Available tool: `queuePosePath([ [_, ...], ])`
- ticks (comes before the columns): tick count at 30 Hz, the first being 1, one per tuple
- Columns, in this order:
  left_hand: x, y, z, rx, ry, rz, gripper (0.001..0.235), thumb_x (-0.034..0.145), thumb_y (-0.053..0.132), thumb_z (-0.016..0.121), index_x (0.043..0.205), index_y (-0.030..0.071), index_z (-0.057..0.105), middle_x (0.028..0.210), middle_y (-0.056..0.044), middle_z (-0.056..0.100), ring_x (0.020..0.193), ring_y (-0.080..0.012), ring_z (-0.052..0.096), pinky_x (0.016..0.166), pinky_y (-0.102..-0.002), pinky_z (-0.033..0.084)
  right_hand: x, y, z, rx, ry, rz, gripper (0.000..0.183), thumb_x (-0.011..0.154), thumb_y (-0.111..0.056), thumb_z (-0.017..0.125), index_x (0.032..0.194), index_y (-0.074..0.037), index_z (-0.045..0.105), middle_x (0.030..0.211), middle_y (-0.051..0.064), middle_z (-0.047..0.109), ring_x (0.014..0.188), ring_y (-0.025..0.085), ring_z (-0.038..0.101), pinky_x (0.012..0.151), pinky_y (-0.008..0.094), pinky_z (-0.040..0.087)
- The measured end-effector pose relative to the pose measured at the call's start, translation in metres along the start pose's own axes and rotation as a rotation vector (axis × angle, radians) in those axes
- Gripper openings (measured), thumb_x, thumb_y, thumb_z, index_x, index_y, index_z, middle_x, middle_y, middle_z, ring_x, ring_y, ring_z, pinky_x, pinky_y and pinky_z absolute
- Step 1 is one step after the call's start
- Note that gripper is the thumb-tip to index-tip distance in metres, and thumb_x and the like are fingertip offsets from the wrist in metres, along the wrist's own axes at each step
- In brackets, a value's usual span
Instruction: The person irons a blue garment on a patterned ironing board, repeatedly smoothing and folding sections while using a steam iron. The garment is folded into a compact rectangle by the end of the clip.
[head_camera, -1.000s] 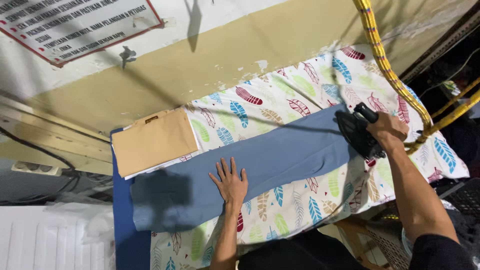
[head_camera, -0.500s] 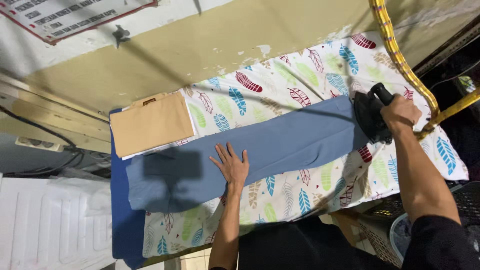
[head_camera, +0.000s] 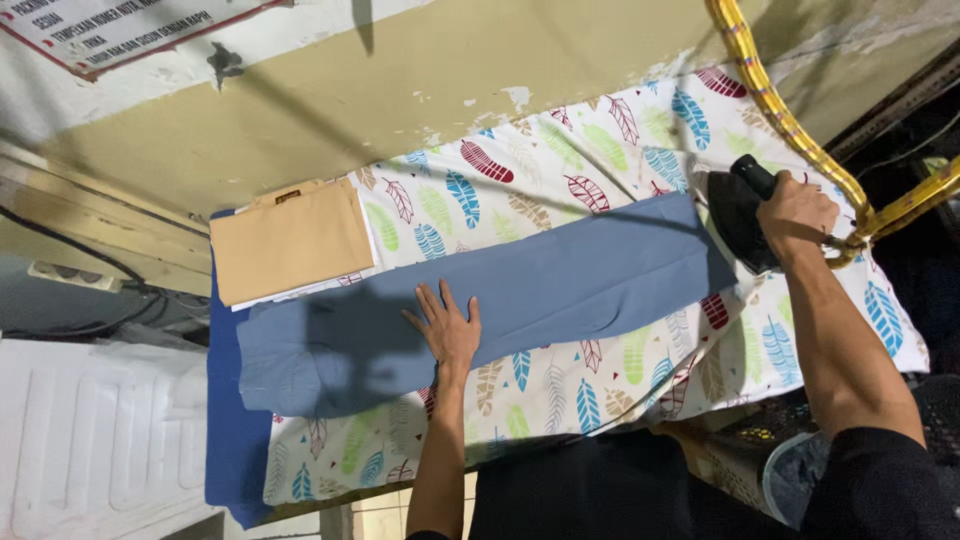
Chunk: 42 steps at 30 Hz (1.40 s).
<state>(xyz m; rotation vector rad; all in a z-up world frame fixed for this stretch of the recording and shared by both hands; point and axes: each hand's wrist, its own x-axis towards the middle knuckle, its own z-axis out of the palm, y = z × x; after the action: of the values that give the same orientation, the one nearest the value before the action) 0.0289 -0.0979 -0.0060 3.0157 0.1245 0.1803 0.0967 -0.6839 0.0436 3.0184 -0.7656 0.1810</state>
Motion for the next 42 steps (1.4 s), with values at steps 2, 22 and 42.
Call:
queuePosePath([
  [2,-0.001,0.004,-0.003,-0.007,0.007,-0.023,0.076,0.097,0.054,0.05,0.154,0.004,0.039,0.161,-0.032,0.025,0.153,-0.0413,0.018,0.117,-0.074,0.01,0.003,0.007,0.001,-0.006,0.021,-0.021,0.028,0.093,-0.02,0.067,0.118,-0.009,0.074,0.094,0.025,0.075,0.087,0.044,0.074,0.071,0.054,0.057],
  [22,-0.023,0.368,0.058,0.062,-0.167,1.119,0.033,0.077,0.03,0.073,0.105,0.015,0.079,0.115,-0.007,0.07,0.114,-0.0237,0.062,0.091,-0.044,0.049,0.003,-0.094,0.031,0.396,-0.164,-0.452,0.05,0.086,-0.006,0.064,0.134,-0.018,0.067,0.136,0.027,0.056,0.123,0.046,0.057,0.099,0.053,0.049],
  [42,0.0,0.405,0.063,-0.338,-0.101,1.048,0.019,0.074,0.008,0.069,0.091,0.011,0.077,0.107,-0.012,0.072,0.085,-0.0309,0.076,0.071,-0.043,0.062,0.063,-0.081,0.027,0.535,-0.433,-0.513,0.045,0.076,-0.025,0.086,0.116,-0.006,0.074,0.103,0.02,0.077,0.095,0.032,0.075,0.087,0.041,0.058],
])
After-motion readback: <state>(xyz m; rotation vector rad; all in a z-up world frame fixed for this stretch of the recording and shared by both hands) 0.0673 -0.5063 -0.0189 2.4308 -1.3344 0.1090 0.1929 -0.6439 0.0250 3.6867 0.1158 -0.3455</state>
